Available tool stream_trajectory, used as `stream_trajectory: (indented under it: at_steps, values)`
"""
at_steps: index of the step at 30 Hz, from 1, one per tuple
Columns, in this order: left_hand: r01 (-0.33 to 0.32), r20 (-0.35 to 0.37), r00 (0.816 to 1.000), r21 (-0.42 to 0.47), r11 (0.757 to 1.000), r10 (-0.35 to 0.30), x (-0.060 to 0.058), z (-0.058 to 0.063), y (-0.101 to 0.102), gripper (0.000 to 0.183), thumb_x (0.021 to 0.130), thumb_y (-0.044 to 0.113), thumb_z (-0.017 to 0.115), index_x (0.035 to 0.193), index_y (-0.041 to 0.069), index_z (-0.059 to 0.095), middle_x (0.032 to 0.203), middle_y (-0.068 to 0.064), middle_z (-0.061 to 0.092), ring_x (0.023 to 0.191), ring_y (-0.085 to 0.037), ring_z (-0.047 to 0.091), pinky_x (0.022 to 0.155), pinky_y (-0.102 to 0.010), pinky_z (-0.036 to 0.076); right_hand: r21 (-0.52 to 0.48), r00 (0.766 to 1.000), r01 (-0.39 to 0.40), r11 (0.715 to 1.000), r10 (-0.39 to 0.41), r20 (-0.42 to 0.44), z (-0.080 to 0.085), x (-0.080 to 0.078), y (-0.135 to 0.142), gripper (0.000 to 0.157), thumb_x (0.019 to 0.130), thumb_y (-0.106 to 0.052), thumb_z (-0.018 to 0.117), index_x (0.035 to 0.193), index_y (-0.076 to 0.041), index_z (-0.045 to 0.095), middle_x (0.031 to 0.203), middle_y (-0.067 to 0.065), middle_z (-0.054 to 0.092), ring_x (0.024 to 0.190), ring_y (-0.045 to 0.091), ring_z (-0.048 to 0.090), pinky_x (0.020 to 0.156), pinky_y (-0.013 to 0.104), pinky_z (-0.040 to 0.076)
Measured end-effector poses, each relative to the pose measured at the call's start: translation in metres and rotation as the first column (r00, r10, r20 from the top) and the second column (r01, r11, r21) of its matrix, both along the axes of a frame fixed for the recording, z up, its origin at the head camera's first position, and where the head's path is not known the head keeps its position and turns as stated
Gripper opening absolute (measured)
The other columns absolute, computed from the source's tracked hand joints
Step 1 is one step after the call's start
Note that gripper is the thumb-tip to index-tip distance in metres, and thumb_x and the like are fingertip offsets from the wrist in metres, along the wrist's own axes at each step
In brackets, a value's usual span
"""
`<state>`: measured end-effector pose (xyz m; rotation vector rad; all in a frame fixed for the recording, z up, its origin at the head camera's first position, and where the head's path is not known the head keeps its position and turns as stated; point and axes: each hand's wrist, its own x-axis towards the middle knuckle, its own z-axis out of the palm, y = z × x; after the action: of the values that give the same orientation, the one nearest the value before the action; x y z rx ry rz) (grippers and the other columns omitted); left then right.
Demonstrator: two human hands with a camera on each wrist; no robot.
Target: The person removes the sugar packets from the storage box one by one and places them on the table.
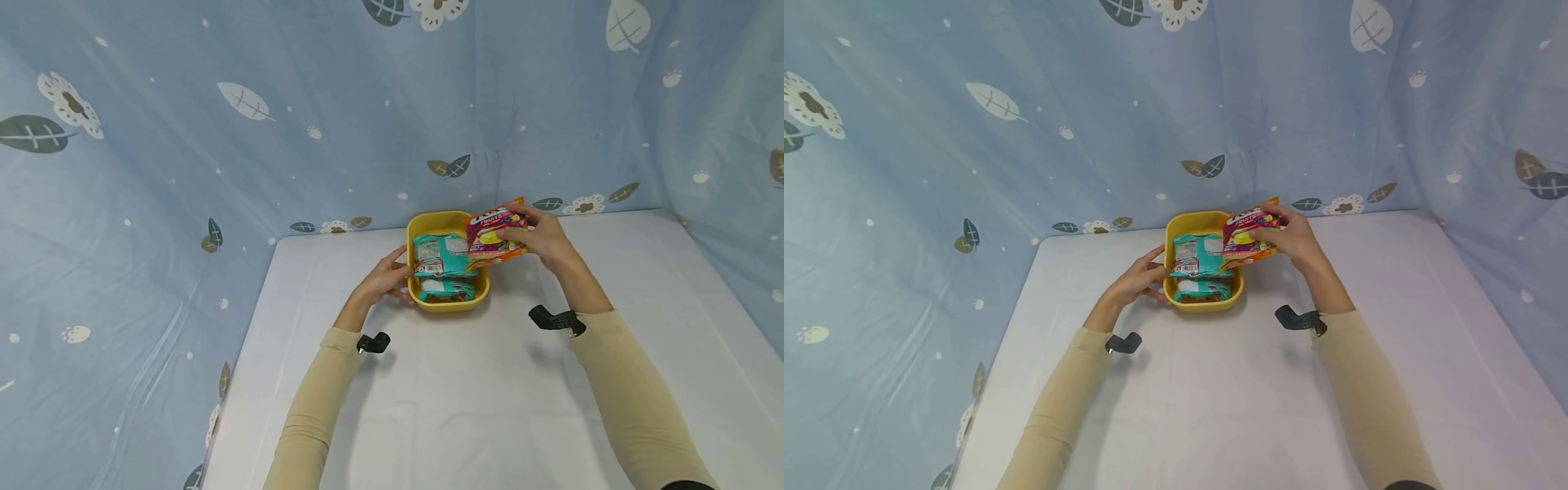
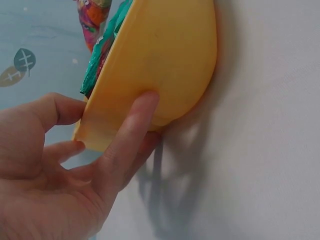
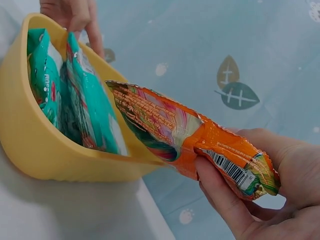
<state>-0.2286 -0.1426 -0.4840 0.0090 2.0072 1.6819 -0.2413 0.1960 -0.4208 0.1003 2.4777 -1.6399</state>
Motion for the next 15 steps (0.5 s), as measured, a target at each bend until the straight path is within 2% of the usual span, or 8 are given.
stream_trajectory:
  at_steps: [7,15]
  values:
    - [0.005,-0.006,1.000,0.005,1.000,-0.005,0.001,0.000,0.000,0.072,0.096,0.011,0.053,0.157,0.030,0.021,0.136,-0.021,0.053,0.106,-0.035,0.068,0.065,-0.043,0.065,-0.008,1.000,-0.003,1.000,0.003,-0.007,-0.004,0.001,0.007,0.074,0.089,-0.036,0.071,0.153,-0.025,0.036,0.149,0.019,0.039,0.118,0.029,0.047,0.068,0.008,0.051]
    - [0.008,-0.006,1.000,0.000,1.000,-0.008,0.001,0.001,0.000,0.072,0.096,0.011,0.053,0.157,0.030,0.020,0.136,-0.021,0.053,0.107,-0.035,0.067,0.069,-0.048,0.065,0.004,1.000,0.011,1.000,-0.011,-0.001,-0.004,0.003,0.012,0.074,0.089,-0.037,0.071,0.153,-0.025,0.035,0.149,0.018,0.038,0.117,0.028,0.048,0.069,0.010,0.051]
